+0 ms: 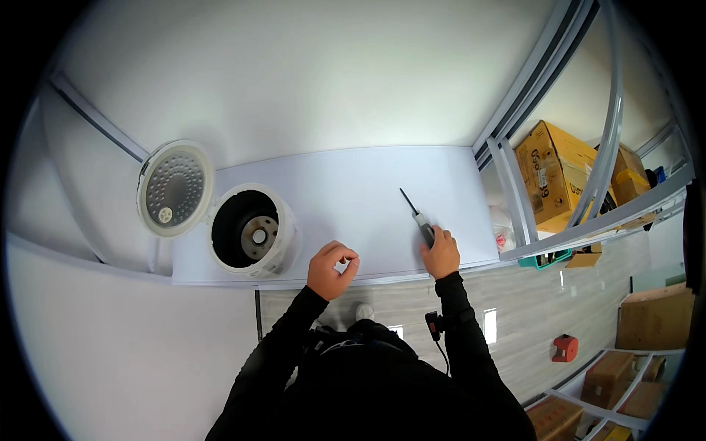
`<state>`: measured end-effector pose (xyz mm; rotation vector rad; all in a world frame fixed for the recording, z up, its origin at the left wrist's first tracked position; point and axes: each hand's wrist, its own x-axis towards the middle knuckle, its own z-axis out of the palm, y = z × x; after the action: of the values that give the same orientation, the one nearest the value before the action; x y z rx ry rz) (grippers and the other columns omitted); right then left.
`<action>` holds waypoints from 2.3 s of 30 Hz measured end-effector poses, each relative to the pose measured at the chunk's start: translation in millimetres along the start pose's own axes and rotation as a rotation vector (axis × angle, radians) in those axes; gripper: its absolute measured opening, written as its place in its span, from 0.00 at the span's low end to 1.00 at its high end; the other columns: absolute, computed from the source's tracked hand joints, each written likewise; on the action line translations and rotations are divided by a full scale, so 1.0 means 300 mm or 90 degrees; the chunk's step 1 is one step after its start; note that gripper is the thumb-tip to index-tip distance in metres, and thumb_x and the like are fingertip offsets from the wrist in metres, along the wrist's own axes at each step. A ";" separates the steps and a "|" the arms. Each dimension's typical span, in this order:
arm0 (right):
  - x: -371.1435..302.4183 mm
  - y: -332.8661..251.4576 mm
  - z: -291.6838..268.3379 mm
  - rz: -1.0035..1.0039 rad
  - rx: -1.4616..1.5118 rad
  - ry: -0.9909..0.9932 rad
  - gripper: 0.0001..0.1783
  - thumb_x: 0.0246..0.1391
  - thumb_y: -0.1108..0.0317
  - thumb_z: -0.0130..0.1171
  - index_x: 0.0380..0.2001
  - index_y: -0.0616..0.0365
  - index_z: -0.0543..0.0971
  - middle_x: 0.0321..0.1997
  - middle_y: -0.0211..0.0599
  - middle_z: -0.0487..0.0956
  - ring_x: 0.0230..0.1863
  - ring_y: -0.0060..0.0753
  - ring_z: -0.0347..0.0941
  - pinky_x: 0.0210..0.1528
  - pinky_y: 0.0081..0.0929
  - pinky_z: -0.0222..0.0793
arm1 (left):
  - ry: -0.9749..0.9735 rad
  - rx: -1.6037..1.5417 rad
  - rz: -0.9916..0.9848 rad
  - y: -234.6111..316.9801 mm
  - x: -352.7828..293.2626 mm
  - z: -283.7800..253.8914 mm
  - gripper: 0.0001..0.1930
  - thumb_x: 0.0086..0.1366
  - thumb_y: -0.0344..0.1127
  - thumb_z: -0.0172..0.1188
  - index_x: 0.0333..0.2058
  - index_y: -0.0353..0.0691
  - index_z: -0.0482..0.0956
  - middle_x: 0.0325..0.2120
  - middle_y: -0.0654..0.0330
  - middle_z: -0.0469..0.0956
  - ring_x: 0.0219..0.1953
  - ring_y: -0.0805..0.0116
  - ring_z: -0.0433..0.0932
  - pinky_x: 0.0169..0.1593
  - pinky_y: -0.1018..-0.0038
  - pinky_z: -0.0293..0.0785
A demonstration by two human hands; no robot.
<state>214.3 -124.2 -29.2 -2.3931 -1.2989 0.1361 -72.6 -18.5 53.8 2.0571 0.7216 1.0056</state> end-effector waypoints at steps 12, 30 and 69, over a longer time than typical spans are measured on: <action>0.064 -0.231 -0.207 -0.161 0.320 0.088 0.19 0.59 0.70 0.68 0.52 0.65 0.80 0.39 0.52 0.82 0.37 0.48 0.80 0.39 0.37 0.76 | 0.239 0.100 0.199 0.074 0.004 -0.177 0.07 0.54 0.21 0.67 0.33 0.38 0.83 0.29 0.56 0.79 0.26 0.61 0.76 0.30 0.71 0.72; 0.037 -1.078 -0.171 -0.500 0.687 -0.157 0.22 0.70 0.68 0.58 0.60 0.62 0.64 0.55 0.46 0.82 0.41 0.40 0.83 0.45 0.34 0.78 | 0.389 0.324 -0.042 -0.113 -0.120 -0.629 0.19 0.57 0.32 0.71 0.46 0.38 0.78 0.45 0.52 0.80 0.50 0.48 0.77 0.55 0.57 0.72; 0.029 -1.246 -0.029 -0.398 0.585 -0.130 0.25 0.72 0.54 0.58 0.59 0.60 0.66 0.46 0.45 0.84 0.40 0.51 0.85 0.42 0.39 0.79 | 0.325 0.251 0.014 -0.237 -0.145 -0.741 0.19 0.55 0.34 0.76 0.43 0.41 0.78 0.42 0.52 0.78 0.48 0.46 0.75 0.51 0.55 0.72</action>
<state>-70.3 59.7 128.9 -1.1831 -1.5533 0.6394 -291.5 70.8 75.0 2.1476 1.2429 1.5260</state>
